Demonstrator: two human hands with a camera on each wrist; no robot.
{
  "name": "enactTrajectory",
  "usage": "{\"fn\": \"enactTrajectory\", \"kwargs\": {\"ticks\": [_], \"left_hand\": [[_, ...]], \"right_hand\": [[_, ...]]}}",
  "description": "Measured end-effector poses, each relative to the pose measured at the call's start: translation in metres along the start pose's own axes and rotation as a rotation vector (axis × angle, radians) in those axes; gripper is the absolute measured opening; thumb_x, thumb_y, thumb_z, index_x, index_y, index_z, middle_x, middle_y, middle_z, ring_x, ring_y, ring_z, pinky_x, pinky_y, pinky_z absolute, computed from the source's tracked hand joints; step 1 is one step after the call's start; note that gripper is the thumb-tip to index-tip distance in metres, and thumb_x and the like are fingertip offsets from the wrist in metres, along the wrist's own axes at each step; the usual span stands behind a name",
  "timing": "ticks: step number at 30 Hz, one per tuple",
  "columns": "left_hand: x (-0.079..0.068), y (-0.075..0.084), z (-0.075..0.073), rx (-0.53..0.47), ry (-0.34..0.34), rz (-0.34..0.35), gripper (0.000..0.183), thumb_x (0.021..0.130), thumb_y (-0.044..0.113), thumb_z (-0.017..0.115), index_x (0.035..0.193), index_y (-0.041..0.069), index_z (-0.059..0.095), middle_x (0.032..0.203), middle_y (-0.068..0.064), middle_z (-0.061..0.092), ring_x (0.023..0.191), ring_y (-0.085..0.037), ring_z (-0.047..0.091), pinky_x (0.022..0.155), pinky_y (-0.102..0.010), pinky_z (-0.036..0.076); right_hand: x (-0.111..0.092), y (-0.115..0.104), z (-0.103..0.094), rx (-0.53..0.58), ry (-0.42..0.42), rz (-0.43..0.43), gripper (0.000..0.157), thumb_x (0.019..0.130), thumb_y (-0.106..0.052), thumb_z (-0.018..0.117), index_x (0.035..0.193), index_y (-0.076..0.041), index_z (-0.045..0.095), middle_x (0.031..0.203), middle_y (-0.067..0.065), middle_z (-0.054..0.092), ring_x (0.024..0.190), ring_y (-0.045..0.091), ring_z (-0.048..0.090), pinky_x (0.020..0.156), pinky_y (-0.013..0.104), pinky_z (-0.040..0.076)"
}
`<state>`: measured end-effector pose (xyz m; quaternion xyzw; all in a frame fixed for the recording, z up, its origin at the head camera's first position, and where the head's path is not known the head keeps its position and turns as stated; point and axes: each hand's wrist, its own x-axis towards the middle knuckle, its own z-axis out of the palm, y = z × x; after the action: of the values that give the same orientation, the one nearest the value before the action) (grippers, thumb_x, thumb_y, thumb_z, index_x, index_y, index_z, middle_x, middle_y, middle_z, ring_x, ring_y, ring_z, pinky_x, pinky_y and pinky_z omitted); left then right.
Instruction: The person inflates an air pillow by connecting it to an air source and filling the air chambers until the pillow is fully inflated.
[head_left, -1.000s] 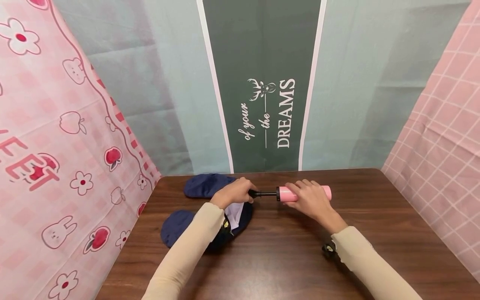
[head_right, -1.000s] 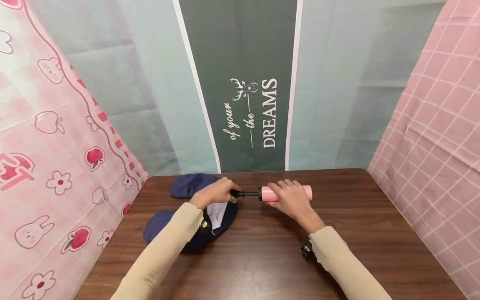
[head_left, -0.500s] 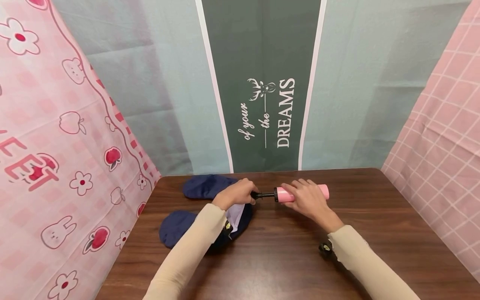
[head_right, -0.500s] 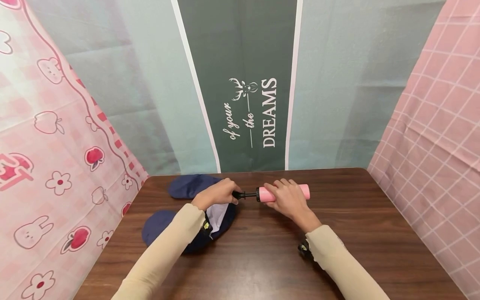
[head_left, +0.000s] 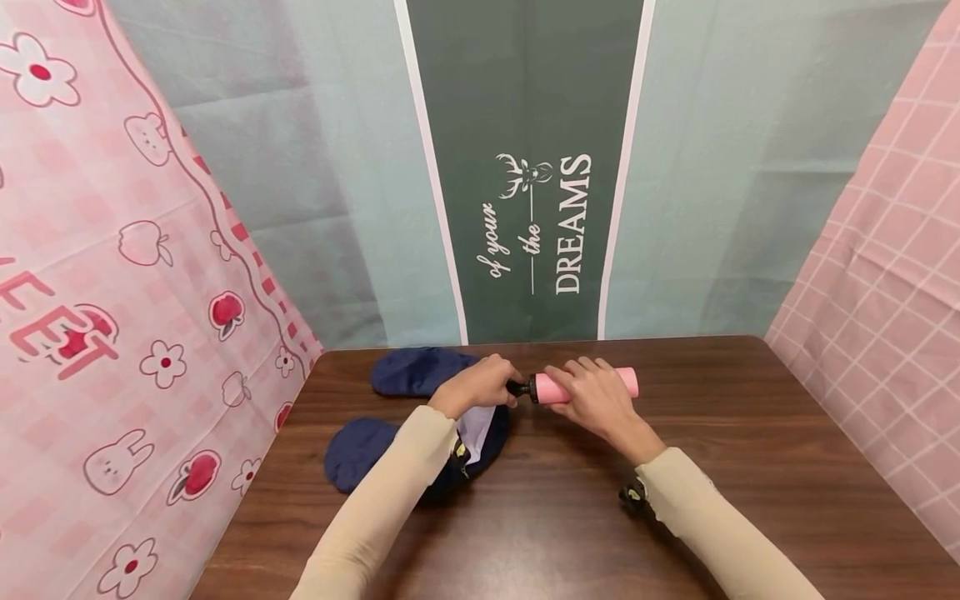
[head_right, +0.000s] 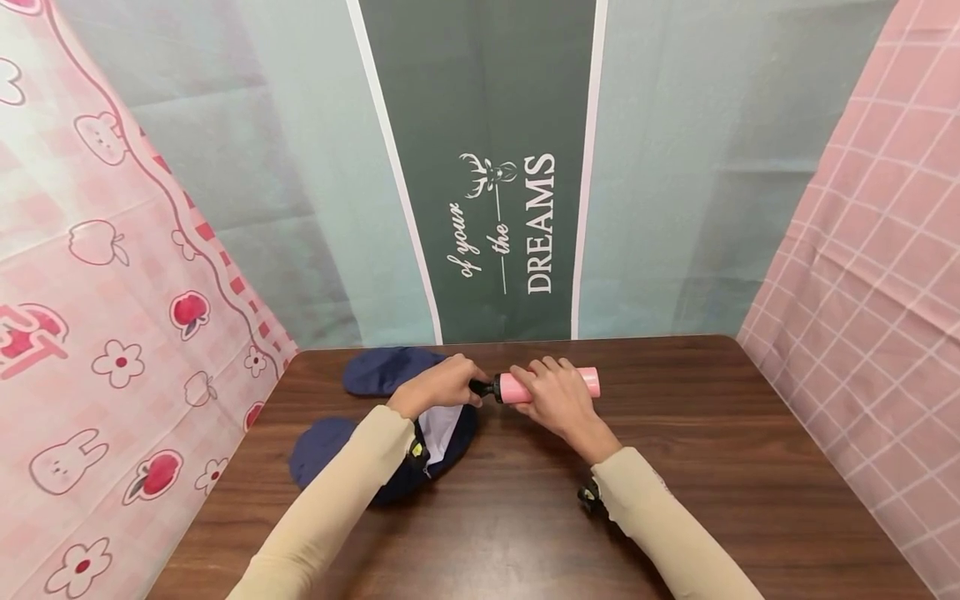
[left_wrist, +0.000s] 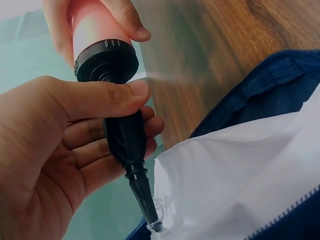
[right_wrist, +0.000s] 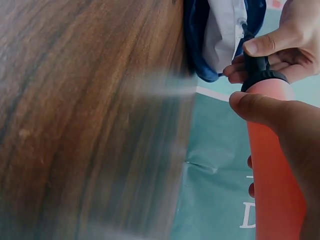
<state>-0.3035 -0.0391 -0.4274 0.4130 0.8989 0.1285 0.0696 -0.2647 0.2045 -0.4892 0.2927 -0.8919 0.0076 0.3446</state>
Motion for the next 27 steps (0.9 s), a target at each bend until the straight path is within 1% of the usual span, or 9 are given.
{"fn": "enactTrajectory", "kwargs": {"ticks": [7,11,14,16,19,22,27], "left_hand": [[0.0,-0.003,-0.002,-0.004,-0.011,0.012,0.025,0.089,0.009,0.085,0.114,0.008,0.082,0.1,-0.004,0.081,0.072,-0.008,0.059,0.07,-0.023,0.047],[-0.001,-0.006,-0.002,-0.001,-0.024,-0.011,0.029,0.09,0.01,0.084,0.119,0.008,0.081,0.105,-0.006,0.081,0.075,-0.01,0.062,0.072,-0.024,0.049],[-0.002,-0.008,-0.001,0.004,-0.043,-0.034,0.035,0.092,0.011,0.083,0.126,0.007,0.079,0.115,-0.008,0.08,0.083,-0.012,0.069,0.076,-0.025,0.053],[-0.003,-0.009,-0.001,0.007,-0.054,-0.043,0.038,0.093,0.012,0.082,0.131,0.007,0.077,0.123,-0.009,0.079,0.092,-0.015,0.073,0.079,-0.025,0.055],[-0.005,-0.011,-0.002,0.002,-0.066,-0.055,0.042,0.094,0.012,0.081,0.135,0.005,0.074,0.132,-0.011,0.076,0.104,-0.021,0.076,0.084,-0.028,0.058],[-0.007,-0.013,-0.004,-0.007,-0.07,-0.079,0.043,0.094,0.011,0.081,0.136,0.004,0.073,0.136,-0.012,0.074,0.111,-0.025,0.075,0.088,-0.032,0.06],[-0.011,-0.018,-0.003,-0.012,-0.073,-0.115,0.043,0.094,0.011,0.081,0.136,0.004,0.073,0.138,-0.012,0.073,0.113,-0.026,0.075,0.092,-0.035,0.061]], "right_hand": [[-0.003,0.006,-0.001,0.02,-0.014,0.018,0.067,0.07,-0.05,0.097,0.125,-0.019,0.077,0.099,0.007,0.077,0.095,0.031,0.071,0.083,0.046,0.056],[-0.007,0.011,-0.003,0.033,-0.002,0.033,0.067,0.068,-0.049,0.098,0.124,-0.018,0.077,0.099,0.008,0.077,0.095,0.031,0.071,0.083,0.048,0.056],[-0.012,0.017,-0.005,0.04,-0.002,0.043,0.067,0.067,-0.048,0.099,0.124,-0.018,0.077,0.099,0.008,0.077,0.094,0.032,0.07,0.083,0.048,0.056],[-0.016,0.022,-0.007,0.045,-0.006,0.048,0.067,0.067,-0.046,0.099,0.124,-0.017,0.077,0.1,0.009,0.078,0.093,0.032,0.07,0.083,0.049,0.056],[-0.021,0.031,-0.01,0.057,-0.011,0.053,0.067,0.067,-0.044,0.1,0.124,-0.017,0.077,0.101,0.01,0.078,0.094,0.034,0.071,0.084,0.05,0.056],[-0.027,0.04,-0.013,0.06,-0.008,0.061,0.067,0.066,-0.042,0.101,0.123,-0.016,0.078,0.101,0.011,0.078,0.094,0.035,0.071,0.085,0.052,0.057],[-0.032,0.049,-0.016,0.06,-0.007,0.073,0.068,0.065,-0.04,0.101,0.123,-0.014,0.078,0.101,0.013,0.078,0.094,0.036,0.07,0.086,0.053,0.057]]}}
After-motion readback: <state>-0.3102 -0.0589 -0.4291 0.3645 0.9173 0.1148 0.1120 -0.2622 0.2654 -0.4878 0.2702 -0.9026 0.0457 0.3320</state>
